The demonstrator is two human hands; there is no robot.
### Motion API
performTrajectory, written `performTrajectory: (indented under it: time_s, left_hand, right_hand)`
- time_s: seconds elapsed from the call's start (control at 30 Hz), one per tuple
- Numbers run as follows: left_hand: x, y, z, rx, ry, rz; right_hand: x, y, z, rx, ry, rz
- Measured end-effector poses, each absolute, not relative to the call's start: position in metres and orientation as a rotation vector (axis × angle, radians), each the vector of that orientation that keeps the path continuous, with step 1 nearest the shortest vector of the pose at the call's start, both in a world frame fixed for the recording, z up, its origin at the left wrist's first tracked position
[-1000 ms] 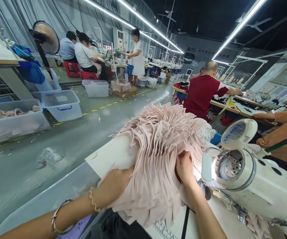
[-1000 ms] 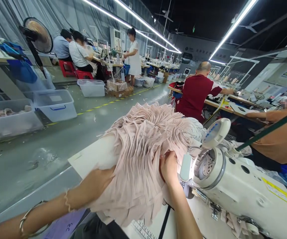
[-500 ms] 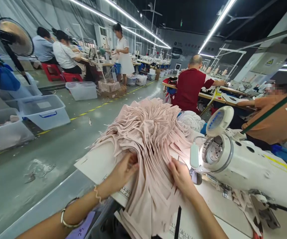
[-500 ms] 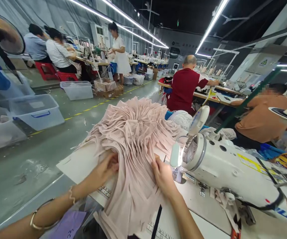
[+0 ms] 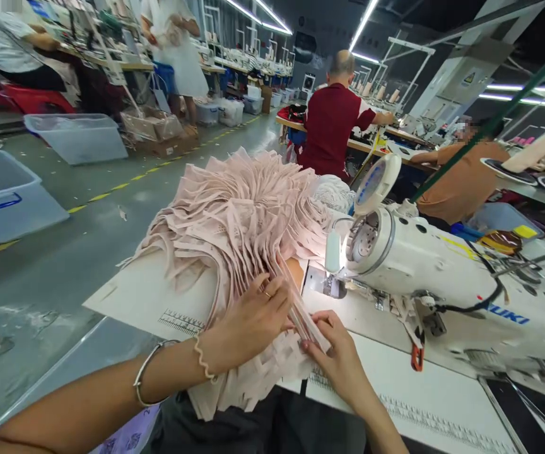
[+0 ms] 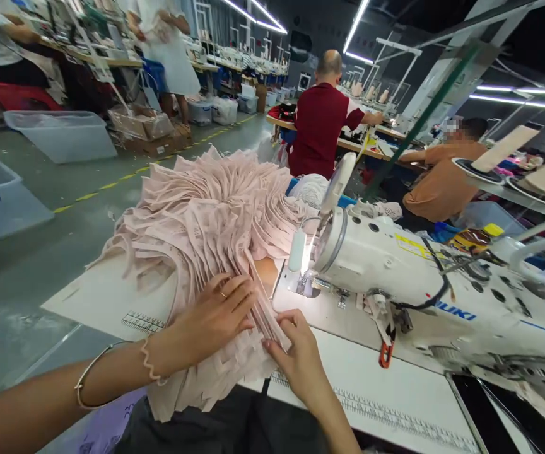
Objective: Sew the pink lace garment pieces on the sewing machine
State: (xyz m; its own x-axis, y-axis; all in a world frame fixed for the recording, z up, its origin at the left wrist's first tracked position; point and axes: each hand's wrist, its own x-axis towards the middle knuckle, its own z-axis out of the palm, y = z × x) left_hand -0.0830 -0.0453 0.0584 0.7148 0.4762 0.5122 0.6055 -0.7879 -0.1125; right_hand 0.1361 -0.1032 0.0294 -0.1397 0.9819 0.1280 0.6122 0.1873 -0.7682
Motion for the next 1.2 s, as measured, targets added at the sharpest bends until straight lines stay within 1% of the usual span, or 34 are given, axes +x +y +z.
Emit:
performTrajectory:
  time_s: [0.13,0.2,0.27,0.33,0.4,0.47,0.57,0.63,0.73,0.8,0.83,0.93,1.0,1.1,1.2]
  left_hand:
    - [-0.077,-0.044,0.054,-2.918,-0.767,-0.361]
    - [-0.084,-0.043,0.064,-3.123,-0.674,-0.159]
    - [-0.091,-0.041,0.077,-3.276,-0.572,0.063]
    - [-0.09,-0.037,0.087,-3.377,-0.428,0.24]
    - [-0.079,-0.03,0.089,-3.457,-0.301,0.364]
    - [-0.059,-0.025,0.081,-3.465,-0.331,0.334]
    - [-0.031,-0.02,0.057,-3.251,-0.488,-0.037]
    - [-0.023,-0.017,0.042,-3.09,-0.571,-0.135]
    - [-0.022,-0.01,0.036,-2.937,-0.795,0.016]
    - [-0.024,-0.004,0.04,-2.929,-0.805,0.116]
    - [-0.024,-0.001,0.043,-2.948,-0.756,0.111]
    - [-0.024,0.008,0.041,-3.007,-0.602,-0.07]
    - [-0.027,0.011,0.033,-3.037,-0.605,-0.129]
    - [-0.032,0.017,0.023,-3.042,-0.708,-0.092]
    - [-0.029,0.027,0.025,-3.036,-0.698,-0.17]
  right_hand:
    - [0.149,-0.108,0.029,-1.602,-1.579,1.059]
    - [0.158,-0.105,0.026,-1.598,-1.414,1.193]
    - [0.167,-0.1,0.024,-1.589,-1.302,1.256]
    - [0.173,-0.092,0.023,-1.675,-1.32,1.171]
    - [0.173,-0.084,0.023,-1.848,-1.474,0.922]
    - [0.169,-0.077,0.023,-2.031,-1.656,0.606]
    - [0.168,-0.074,0.025,-2.204,-1.803,0.294]
    - [0.179,-0.079,0.027,-2.279,-1.766,0.097]
    - [0.216,-0.097,0.03,-2.383,-1.578,-0.184]
    - [0.244,-0.109,0.03,-2.436,-1.493,-0.375]
    - [0.254,-0.113,0.029,-2.457,-1.467,-0.467]
    - [0.263,-0.117,0.021,-2.458,-1.591,-0.514]
    - [0.249,-0.112,0.017,-2.374,-1.763,-0.422]
    - [0.216,-0.098,0.013,-2.116,-2.041,-0.264]
    - [0.191,-0.083,0.01,-1.944,-2.14,-0.188]
